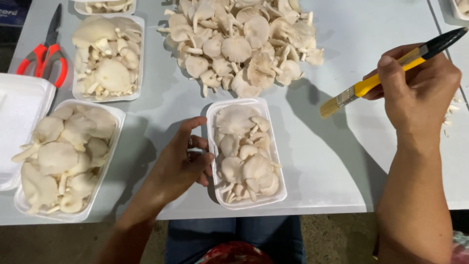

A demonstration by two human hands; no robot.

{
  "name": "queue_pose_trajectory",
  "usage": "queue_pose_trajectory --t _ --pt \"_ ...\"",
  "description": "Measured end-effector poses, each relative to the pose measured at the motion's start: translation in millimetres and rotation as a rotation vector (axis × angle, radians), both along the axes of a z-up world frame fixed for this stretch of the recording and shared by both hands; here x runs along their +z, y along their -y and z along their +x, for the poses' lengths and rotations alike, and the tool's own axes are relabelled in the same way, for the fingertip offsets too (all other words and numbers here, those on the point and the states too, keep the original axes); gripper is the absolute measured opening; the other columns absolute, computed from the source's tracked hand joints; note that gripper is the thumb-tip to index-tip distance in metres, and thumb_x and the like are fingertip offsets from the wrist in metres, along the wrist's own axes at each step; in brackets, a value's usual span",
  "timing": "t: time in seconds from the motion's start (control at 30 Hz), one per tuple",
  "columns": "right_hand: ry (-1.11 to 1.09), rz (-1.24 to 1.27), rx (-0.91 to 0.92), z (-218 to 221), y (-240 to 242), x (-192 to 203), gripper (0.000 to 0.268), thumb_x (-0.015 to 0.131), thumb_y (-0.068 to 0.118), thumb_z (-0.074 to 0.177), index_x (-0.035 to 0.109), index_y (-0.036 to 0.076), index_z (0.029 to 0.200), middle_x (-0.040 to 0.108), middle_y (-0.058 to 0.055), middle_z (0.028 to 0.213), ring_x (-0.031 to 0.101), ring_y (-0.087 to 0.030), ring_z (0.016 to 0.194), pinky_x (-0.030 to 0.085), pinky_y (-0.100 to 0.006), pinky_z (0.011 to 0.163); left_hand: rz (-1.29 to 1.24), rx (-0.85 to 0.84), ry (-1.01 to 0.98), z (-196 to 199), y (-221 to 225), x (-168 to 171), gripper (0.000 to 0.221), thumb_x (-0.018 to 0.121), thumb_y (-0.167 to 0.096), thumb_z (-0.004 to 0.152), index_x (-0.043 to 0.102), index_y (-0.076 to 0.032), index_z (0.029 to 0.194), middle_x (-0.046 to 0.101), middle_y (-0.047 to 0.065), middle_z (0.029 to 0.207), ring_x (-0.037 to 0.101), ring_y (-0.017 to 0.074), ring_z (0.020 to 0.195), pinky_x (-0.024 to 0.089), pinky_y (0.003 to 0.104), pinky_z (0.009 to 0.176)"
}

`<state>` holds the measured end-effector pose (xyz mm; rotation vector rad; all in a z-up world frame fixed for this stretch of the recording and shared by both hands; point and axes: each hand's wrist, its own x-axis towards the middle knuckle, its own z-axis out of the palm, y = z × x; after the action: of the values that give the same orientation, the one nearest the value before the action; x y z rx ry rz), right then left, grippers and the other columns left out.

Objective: Cleaning oyster mushrooms with a paintbrush and arranging them into foam trays for packaging.

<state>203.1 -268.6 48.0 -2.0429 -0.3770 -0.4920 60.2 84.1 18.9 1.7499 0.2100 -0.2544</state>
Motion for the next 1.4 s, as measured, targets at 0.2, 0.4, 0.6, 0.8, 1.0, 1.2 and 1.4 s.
queue_pose_trajectory --t 0.2,0.4,0.6,0.8,1.0,1.2,1.4 --pt "-0.001 -0.002 0.03 6 -2 0 0.023 0.053 0.006 0.124 0.061 -0.012 0.111 0.069 -0.024 0.09 0.072 -0.029 0.07 0.063 -0.033 0.064 0.198 0.002 -0.147 26 1 22 0.061 0.058 -0.006 0.089 0.047 -0.016 0.149 0.059 0.009 0.1 0.068 0.0226 0.053 0.061 0.035 0.053" --pt "-0.222 0.102 -0.045 11 -11 8 0.028 0.05 0.026 0.119 0.053 -0.001 0.115 0.074 -0.021 0.098 0.07 -0.023 0.061 0.061 -0.027 0.057 0.341 -0.084 -0.092 37 -15 22 0.049 0.058 -0.006 0.091 0.053 -0.013 0.139 0.074 0.01 0.094 0.072 0.024 0.053 0.063 0.036 0.055" --pt "-0.353 0.155 -0.075 19 -9 10 0.035 0.049 0.037 0.112 0.052 0.002 0.116 0.073 -0.02 0.096 0.067 -0.022 0.058 0.061 -0.026 0.06 0.772 -0.068 0.385 71 13 56 0.027 0.062 -0.018 0.096 0.068 -0.011 0.121 0.071 0.017 0.122 0.072 0.029 0.094 0.052 0.052 0.094" --pt "-0.417 0.255 -0.044 31 -5 -6 0.02 0.047 0.022 0.113 0.054 0.004 0.117 0.073 -0.021 0.092 0.067 -0.025 0.055 0.062 -0.031 0.056 0.766 -0.365 0.8 186 66 31 0.029 0.049 0.001 0.099 0.074 -0.007 0.087 0.062 0.004 0.069 0.056 0.0192 0.065 0.045 0.035 0.058" --pt "-0.424 0.243 -0.04 26 -13 6 0.022 0.045 0.022 0.11 0.055 0.004 0.116 0.074 -0.017 0.092 0.069 -0.024 0.057 0.062 -0.03 0.059 0.986 -0.54 0.898 256 89 -8 0.03 0.059 0.022 0.087 0.076 0.0 0.099 0.07 0.02 0.082 0.066 0.0322 0.068 0.056 0.041 0.049" --pt "-0.45 0.239 -0.051 24 -16 11 0.027 0.051 0.03 0.107 0.056 0.004 0.113 0.074 -0.017 0.091 0.069 -0.023 0.057 0.062 -0.03 0.06 1.224 -0.568 1.066 267 90 -23 0.026 0.064 0.025 0.077 0.068 -0.001 0.081 0.058 0.007 0.065 0.058 0.0262 0.067 0.051 0.039 0.052" --pt "-0.421 0.247 -0.014 26 -12 6 0.03 0.05 0.032 0.108 0.057 0.004 0.117 0.074 -0.017 0.093 0.068 -0.022 0.058 0.061 -0.03 0.06 0.885 -0.455 0.932 239 79 5 0.02 0.062 0.008 0.094 0.078 -0.002 0.092 0.07 0.018 0.081 0.07 0.0304 0.067 0.062 0.038 0.056"
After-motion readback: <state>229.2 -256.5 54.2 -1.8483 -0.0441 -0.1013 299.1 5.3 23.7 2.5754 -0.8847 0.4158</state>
